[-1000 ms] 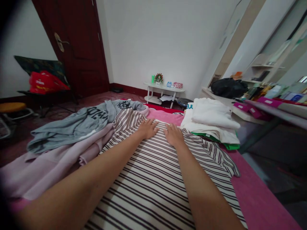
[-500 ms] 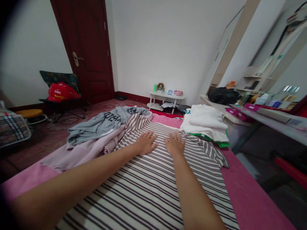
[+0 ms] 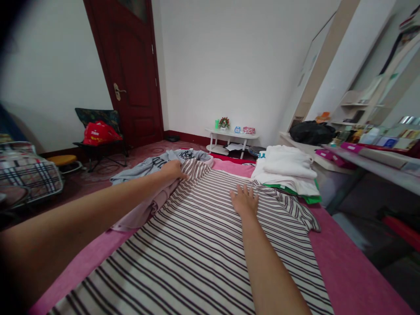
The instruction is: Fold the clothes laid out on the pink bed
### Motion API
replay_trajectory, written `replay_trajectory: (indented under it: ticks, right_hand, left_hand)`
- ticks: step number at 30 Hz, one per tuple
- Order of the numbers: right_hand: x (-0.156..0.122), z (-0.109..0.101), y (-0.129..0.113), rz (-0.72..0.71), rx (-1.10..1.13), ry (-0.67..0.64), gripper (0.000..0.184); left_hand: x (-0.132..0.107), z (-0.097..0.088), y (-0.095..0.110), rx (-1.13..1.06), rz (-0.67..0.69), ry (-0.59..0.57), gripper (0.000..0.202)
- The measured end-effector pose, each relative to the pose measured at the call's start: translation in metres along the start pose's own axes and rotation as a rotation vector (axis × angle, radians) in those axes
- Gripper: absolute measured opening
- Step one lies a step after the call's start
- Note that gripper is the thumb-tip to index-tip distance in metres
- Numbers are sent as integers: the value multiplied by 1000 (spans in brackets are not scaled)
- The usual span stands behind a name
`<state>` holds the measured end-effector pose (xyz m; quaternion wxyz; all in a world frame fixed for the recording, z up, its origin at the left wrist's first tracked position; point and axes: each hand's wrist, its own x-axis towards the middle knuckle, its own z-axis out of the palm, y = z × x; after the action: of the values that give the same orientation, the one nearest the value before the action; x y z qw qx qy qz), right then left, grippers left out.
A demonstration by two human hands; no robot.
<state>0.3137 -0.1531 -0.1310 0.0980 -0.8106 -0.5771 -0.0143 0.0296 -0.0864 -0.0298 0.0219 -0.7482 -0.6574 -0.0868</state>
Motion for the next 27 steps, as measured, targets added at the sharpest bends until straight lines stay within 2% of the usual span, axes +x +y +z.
replay_trajectory:
  ticks: [2,5,8,12,14,16,18,20,22,23,27]
  right_hand:
    - [0,0,1,-5,9,3,62]
    - [0,0,2,-9,30,10,60]
    - [1,1,3,-5,64,25,57]
    - [1,1,8,-36,237,104,50]
    - [1,0,12,-64,390,156,43]
    - [0,-2,16,-90,509,174,36]
    - [-1,-6,20,-100,577,165,40]
    - [-2,-9,22,-104,651,159,50]
    - [-5,-11,21,-116,711,156,58]
    - [-7,-12,19,-128,733,155,59]
    - [-16,-17,4,-158,769,143,54]
  left_hand:
    - [10,3,-3,-15,-71,-49,60]
    - [15,11,0,-20,-108,-61,52]
    - [12,16,8,-25,-74,-21,41]
    - [6,6,31,-73,38,64,36]
    - [1,-2,51,-120,147,90,36]
    - [-9,-7,74,-175,313,61,35]
    - [-28,-6,94,-230,514,-30,37]
    - [-54,-2,104,-276,751,-151,51]
    - [-84,2,99,-286,895,-216,62]
    - [-100,3,92,-267,906,-222,65]
    - [-151,-2,39,-93,657,-179,68]
